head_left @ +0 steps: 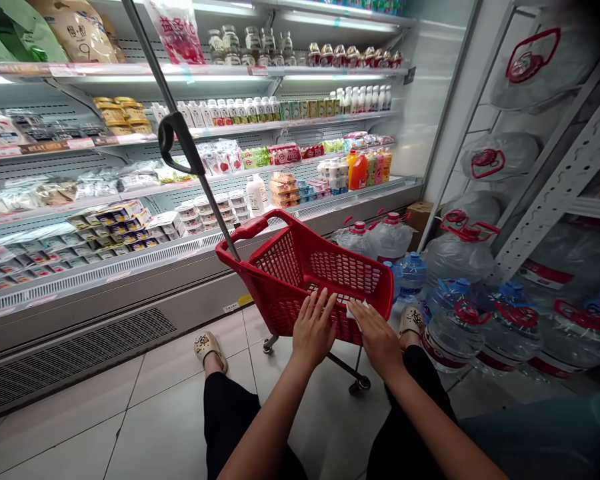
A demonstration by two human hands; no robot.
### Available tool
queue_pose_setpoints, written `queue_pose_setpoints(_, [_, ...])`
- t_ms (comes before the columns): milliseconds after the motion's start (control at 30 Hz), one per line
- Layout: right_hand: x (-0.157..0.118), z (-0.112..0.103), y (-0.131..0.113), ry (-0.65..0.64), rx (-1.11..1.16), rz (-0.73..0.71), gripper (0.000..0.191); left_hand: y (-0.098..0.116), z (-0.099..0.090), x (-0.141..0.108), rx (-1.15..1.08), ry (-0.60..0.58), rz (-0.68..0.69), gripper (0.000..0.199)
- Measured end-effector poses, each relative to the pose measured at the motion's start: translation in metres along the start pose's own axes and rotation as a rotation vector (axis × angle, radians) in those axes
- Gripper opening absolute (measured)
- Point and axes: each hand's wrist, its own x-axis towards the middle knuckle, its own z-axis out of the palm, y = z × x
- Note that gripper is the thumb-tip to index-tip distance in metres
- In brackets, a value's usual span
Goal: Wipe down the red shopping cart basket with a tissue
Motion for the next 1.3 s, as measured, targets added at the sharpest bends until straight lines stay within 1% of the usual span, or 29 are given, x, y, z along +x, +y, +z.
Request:
queue_pose_setpoints(67, [-0.009,-0.007,0.015,0.004,-0.013,-0.012,0.077,-0.018,-0.011,0.001,0.016,-0.001,0.004,0.076])
queue_pose_setpoints(100, [-0.016,-0.011,0.023,0.009,-0.023,0.000,0.076,-0.028,-0.016,0.002,0.040,0.017,-0.026,0.073])
queue_pose_setpoints(167, [-0.030,-0.019,0.040,0.026,-0.044,0.055,0.076,-0.046,-0.026,0.004,0.109,0.068,-0.126,0.067])
queue_pose_setpoints(233, [-0.039,-0.021,0.051,0.054,-0.055,0.128,0.077,-0.055,-0.031,0.006,0.145,0.094,-0.152,0.064])
queue_pose_setpoints(300, [-0.038,-0.018,0.051,0.083,-0.045,0.178,0.078,-0.052,-0.029,0.007,0.149,0.102,-0.143,0.064])
queue_pose_setpoints(367, [-0.026,-0.009,0.039,0.104,-0.017,0.179,0.079,-0.039,-0.025,0.009,0.144,0.099,-0.152,0.065])
queue_pose_setpoints(433, [-0.008,0.003,0.017,0.094,0.020,0.122,0.080,-0.023,-0.020,0.009,0.139,0.083,-0.179,0.067])
queue_pose_setpoints(500, [0.011,0.015,-0.007,0.060,0.055,0.045,0.080,-0.012,-0.020,0.008,0.131,0.063,-0.191,0.071])
queue_pose_setpoints(567, [0.023,0.022,-0.022,0.029,0.077,-0.006,0.080,-0.011,-0.025,0.006,0.126,0.049,-0.179,0.073])
queue_pose_setpoints(600, [0.025,0.022,-0.024,0.016,0.080,-0.020,0.080,-0.014,-0.030,0.005,0.124,0.045,-0.164,0.072])
queue_pose_setpoints(667, [0.022,0.018,-0.016,0.005,0.073,-0.029,0.080,-0.026,-0.043,0.004,0.129,0.052,-0.142,0.070])
queue_pose_setpoints(733, [0.013,0.009,0.002,0.005,0.063,-0.006,0.080,-0.041,-0.057,0.005,0.148,0.067,-0.133,0.066])
queue_pose_setpoints(800, [0.003,0.001,0.021,0.012,0.064,0.058,0.080,-0.050,-0.069,0.008,0.170,0.065,-0.126,0.059])
queue_pose_setpoints(867, [-0.002,-0.002,0.033,0.012,0.074,0.133,0.078,-0.050,-0.075,0.014,0.170,0.059,-0.130,0.050])
queue_pose_setpoints(933, [-0.002,0.000,0.034,0.013,0.091,0.189,0.075,-0.043,-0.076,0.022,0.145,0.062,-0.143,0.044])
queue_pose_setpoints(1000, [0.004,0.008,0.027,0.019,0.122,0.206,0.073,-0.033,-0.076,0.028,0.108,0.065,-0.144,0.040])
queue_pose_setpoints(1100, [0.021,0.021,0.004,0.029,0.193,0.152,0.074,-0.023,-0.078,0.032,0.066,0.057,-0.120,0.036])
queue_pose_setpoints(1200, [0.046,0.032,-0.029,0.041,0.265,0.073,0.070,-0.017,-0.088,0.030,0.057,0.061,-0.079,0.042])
queue_pose_setpoints(1300, [0.074,0.041,-0.066,0.047,0.315,0.036,0.063,-0.016,-0.104,0.028,0.050,0.066,-0.045,0.053])
